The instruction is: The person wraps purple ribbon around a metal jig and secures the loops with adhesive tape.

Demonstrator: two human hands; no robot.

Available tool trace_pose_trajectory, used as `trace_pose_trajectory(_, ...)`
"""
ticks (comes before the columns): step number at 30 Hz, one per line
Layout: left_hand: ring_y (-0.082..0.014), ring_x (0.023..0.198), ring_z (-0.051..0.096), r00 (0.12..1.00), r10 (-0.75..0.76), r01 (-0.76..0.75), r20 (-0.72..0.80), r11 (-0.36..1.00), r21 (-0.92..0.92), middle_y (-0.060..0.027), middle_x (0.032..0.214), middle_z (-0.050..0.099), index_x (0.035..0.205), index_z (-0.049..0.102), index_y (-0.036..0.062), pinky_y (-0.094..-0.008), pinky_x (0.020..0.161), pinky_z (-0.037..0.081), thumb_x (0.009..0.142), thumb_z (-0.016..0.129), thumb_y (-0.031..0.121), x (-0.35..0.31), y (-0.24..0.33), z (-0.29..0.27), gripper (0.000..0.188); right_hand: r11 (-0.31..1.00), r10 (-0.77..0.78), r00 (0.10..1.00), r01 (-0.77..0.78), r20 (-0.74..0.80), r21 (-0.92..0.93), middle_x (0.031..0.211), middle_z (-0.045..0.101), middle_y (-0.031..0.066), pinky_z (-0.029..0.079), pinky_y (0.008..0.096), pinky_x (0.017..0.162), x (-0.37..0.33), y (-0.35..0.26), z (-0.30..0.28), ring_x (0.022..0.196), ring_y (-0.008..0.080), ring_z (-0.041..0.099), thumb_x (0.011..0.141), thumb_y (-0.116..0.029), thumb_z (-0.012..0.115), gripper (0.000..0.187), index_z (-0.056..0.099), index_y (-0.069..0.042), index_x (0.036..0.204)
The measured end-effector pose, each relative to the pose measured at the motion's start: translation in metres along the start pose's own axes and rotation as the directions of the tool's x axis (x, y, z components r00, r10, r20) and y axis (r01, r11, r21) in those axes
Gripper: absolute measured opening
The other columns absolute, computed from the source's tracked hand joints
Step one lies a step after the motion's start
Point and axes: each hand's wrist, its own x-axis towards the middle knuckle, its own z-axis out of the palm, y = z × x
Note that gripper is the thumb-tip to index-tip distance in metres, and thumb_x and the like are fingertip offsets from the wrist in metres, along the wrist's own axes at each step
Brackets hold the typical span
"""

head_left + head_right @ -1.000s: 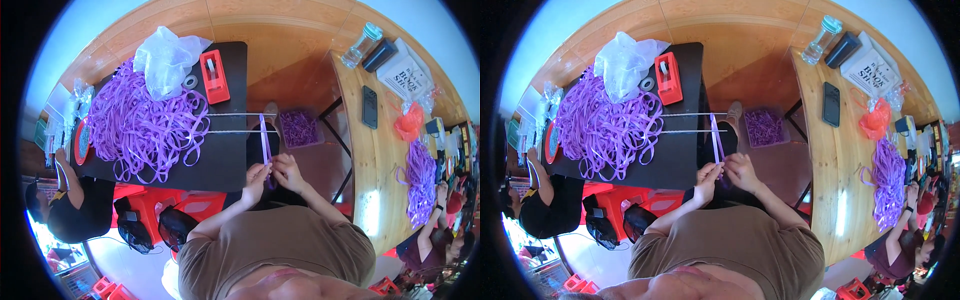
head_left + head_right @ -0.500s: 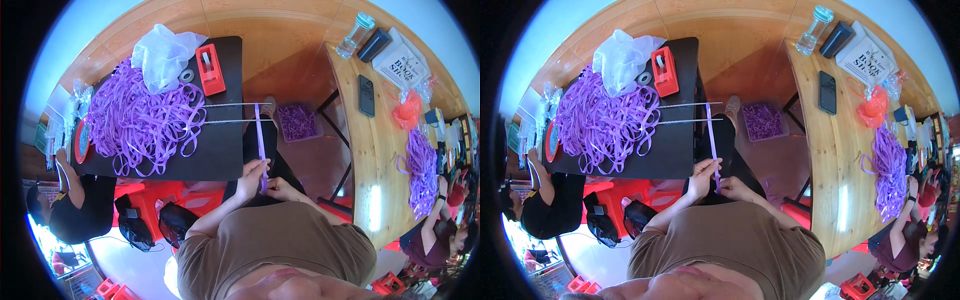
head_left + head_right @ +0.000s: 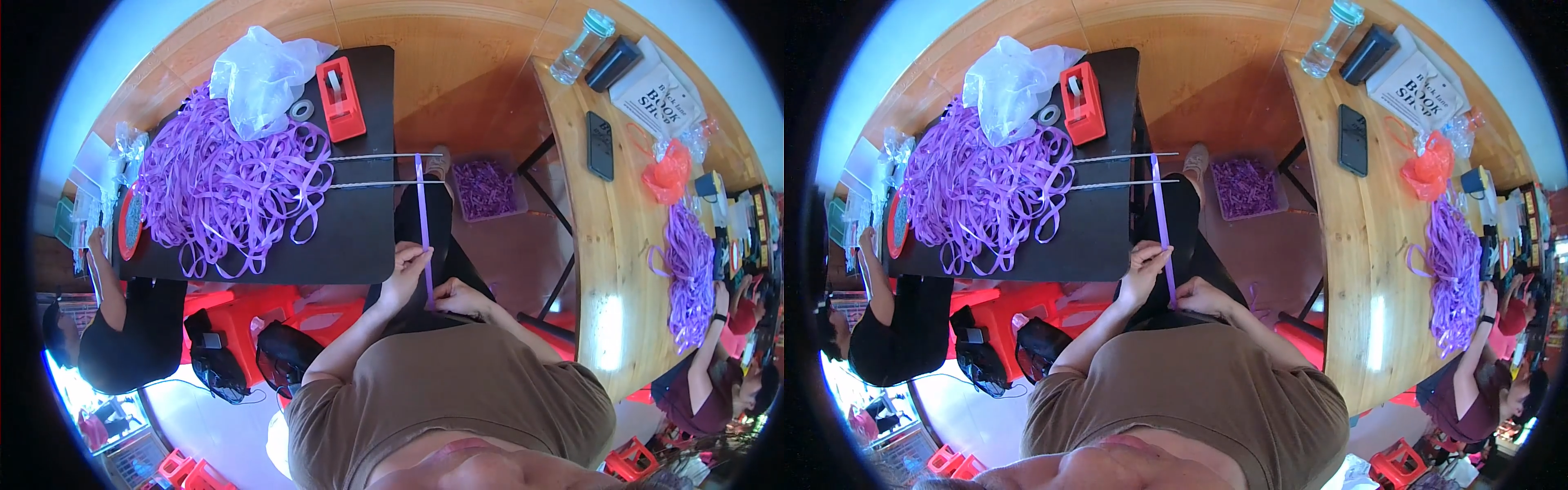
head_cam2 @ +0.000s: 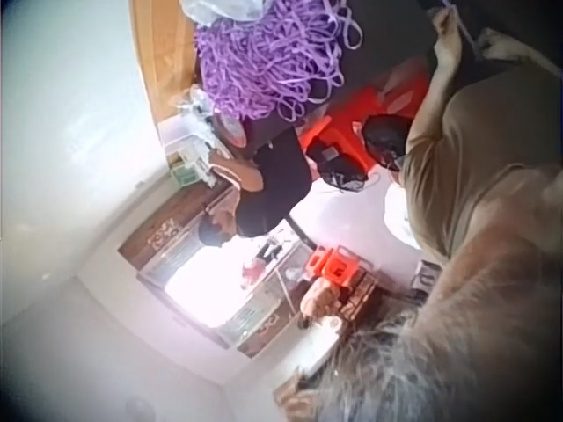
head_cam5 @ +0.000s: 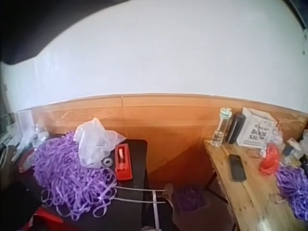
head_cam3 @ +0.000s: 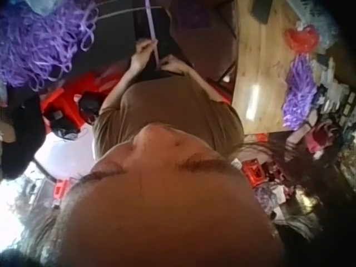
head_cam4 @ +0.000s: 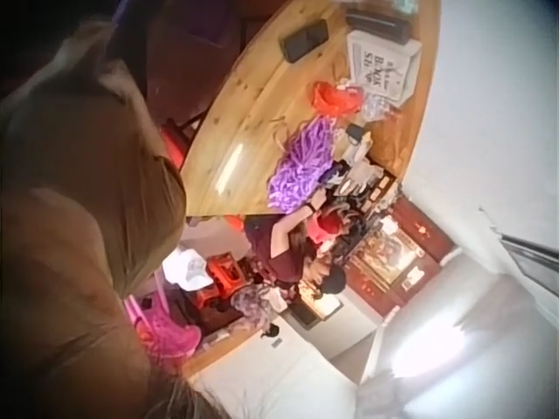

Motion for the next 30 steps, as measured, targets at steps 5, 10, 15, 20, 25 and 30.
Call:
trace_pose_trajectory(5, -0.0085, 0.075, 0.056, 0.954, -0.23, 0.29, 0.191, 0.867, -0.405, -0.0027, 0.085, 0.058, 0.095, 0.069, -0.0007, -0.0222, 0.066, 0.045, 0.087, 0.063, 0.009, 0.003, 0.007, -0.002, 0.014, 0.996, 0.075, 0.996, -0.077, 0.042, 0.042, 0.068, 0.066, 0.0008, 0.042, 0.0209, 0.058, 0.0, -0.003, -0.004, 0.063, 0.0044, 0.054, 0.078, -0.01, 0.066, 0.012, 0.071, 0.0, 0.083)
trace_pose_trajectory(10, -0.0101, 0.075, 0.056, 0.963, -0.155, 0.229, 0.221, 0.9, -0.37, -0.0033, 0.084, 0.058, 0.096, 0.069, -0.0013, -0.022, 0.069, 0.044, 0.087, 0.062, 0.007, -0.001, 0.006, -0.008, 0.014, 0.984, 0.115, 0.993, -0.115, 0.007, 0.139, 0.081, 0.068, 0.0013, 0.045, 0.0198, 0.058, -0.008, -0.025, -0.021, 0.066, 0.005, 0.058, 0.08, -0.009, 0.063, 0.024, 0.066, -0.004, 0.104)
trace_pose_trajectory(15, -0.0104, 0.074, 0.056, 0.955, -0.187, 0.27, 0.229, 0.868, -0.417, -0.0033, 0.083, 0.058, 0.097, 0.069, -0.001, -0.0216, 0.069, 0.044, 0.085, 0.063, 0.005, -0.007, 0.022, -0.005, 0.014, 0.801, -0.595, 0.575, 0.365, -0.561, -0.474, 0.091, 0.062, 0.0076, 0.049, 0.0262, 0.068, 0.014, -0.048, -0.049, 0.08, 0.0156, 0.06, 0.079, 0.008, 0.056, 0.026, 0.062, 0.0, 0.103)
trace_pose_trajectory(20, -0.01, 0.069, 0.057, 0.945, -0.282, 0.327, 0.166, 0.798, -0.506, -0.0027, 0.08, 0.062, 0.095, 0.068, 0.0013, -0.0214, 0.064, 0.045, 0.081, 0.067, 0.001, -0.013, 0.035, -0.003, 0.014, 0.014, -0.957, 0.289, 0.167, 0.035, -0.986, 0.1, 0.056, 0.0079, 0.043, 0.0335, 0.064, 0.027, -0.12, -0.048, 0.081, 0.0233, 0.056, 0.071, -0.004, 0.066, 0.036, 0.066, -0.015, 0.105)
trace_pose_trajectory(25, -0.0088, 0.066, 0.056, 0.948, -0.276, 0.317, 0.156, 0.801, -0.508, -0.003, 0.079, 0.063, 0.097, 0.066, 0.0023, -0.0206, 0.061, 0.044, 0.08, 0.068, 0.001, -0.016, 0.035, -0.003, 0.017, -0.256, -0.927, 0.253, 0.111, 0.276, -0.96, 0.101, 0.055, 0.0064, 0.041, 0.0316, 0.063, 0.038, -0.119, -0.049, 0.081, 0.0197, 0.054, 0.071, -0.015, 0.065, 0.03, 0.066, -0.012, 0.101)
trace_pose_trajectory(30, -0.0072, 0.067, 0.054, 0.962, -0.248, 0.273, 0.118, 0.82, -0.503, -0.0018, 0.077, 0.061, 0.112, 0.058, 0.0017, -0.0197, 0.062, 0.042, 0.081, 0.067, 0.002, -0.021, 0.04, -0.003, 0.032, -0.29, -0.924, 0.217, 0.136, 0.314, -0.948, 0.096, 0.057, 0.0049, 0.04, 0.0281, 0.061, 0.029, -0.115, -0.041, 0.08, 0.0163, 0.056, 0.066, -0.013, 0.067, 0.028, 0.069, -0.007, 0.093)
